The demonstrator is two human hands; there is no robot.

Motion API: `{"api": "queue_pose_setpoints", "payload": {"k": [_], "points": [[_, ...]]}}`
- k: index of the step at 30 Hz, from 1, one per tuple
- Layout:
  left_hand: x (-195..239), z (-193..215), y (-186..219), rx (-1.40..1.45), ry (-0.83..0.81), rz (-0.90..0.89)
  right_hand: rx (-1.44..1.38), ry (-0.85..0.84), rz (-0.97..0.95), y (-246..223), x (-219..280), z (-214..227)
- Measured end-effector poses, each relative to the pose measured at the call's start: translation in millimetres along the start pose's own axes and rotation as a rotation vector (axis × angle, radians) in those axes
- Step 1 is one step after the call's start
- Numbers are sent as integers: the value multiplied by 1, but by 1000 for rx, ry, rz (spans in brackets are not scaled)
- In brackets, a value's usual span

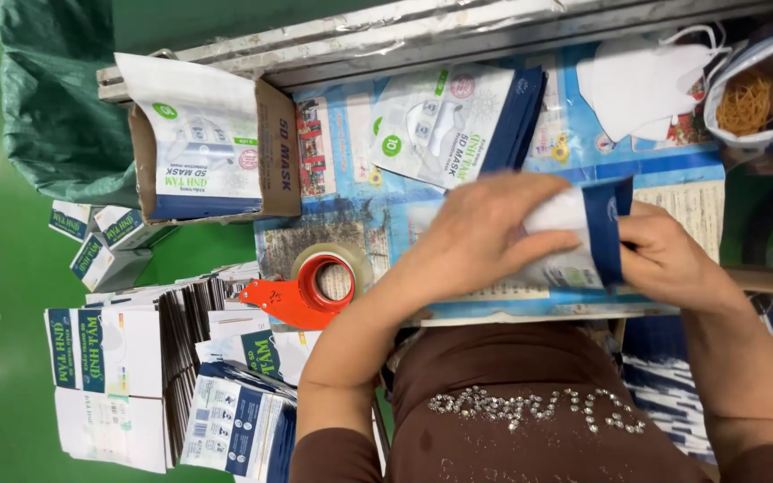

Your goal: Manually grouping 3D face masks and inserting them into plastic packaging pouches.

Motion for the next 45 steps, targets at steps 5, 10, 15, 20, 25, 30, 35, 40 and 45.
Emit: {"api": "queue_pose_setpoints", "payload": {"k": [5,10,15,20,25,30,35,40,45], "points": [[4,-27,-18,141,-260,189,403,321,295,-58,1,-14],[11,-23,-11,254,-348,219,515,621,528,-128,29,-2],[38,-68,-5,241,-432,98,403,350,114,-57,13,-23],[36,-44,-17,275,-473,152,87,290,107,-76,16,-22],[38,-34,-22,321,-331,189,122,136,223,-67,25,-32],[34,-28,-11,280,-248,95,289,460,250,-90,32,-42],[41,-36,-13,317,-176,45,269,444,180,-77,36,-43],[39,-42,-50,279,-94,5,321,396,306,-81,37,-29],[28,-18,-57,489,-33,254,374,480,3,-56,40,-17]]}}
Point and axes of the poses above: each hand's wrist, its own x-axis away from the middle knuckle, its own z-axis out of the back of the hand, y = z × x, the point moved 6 cm from there along -x, towards the middle knuckle, and after that the axes turned 9 degrees about x, right-handed, at the moved point
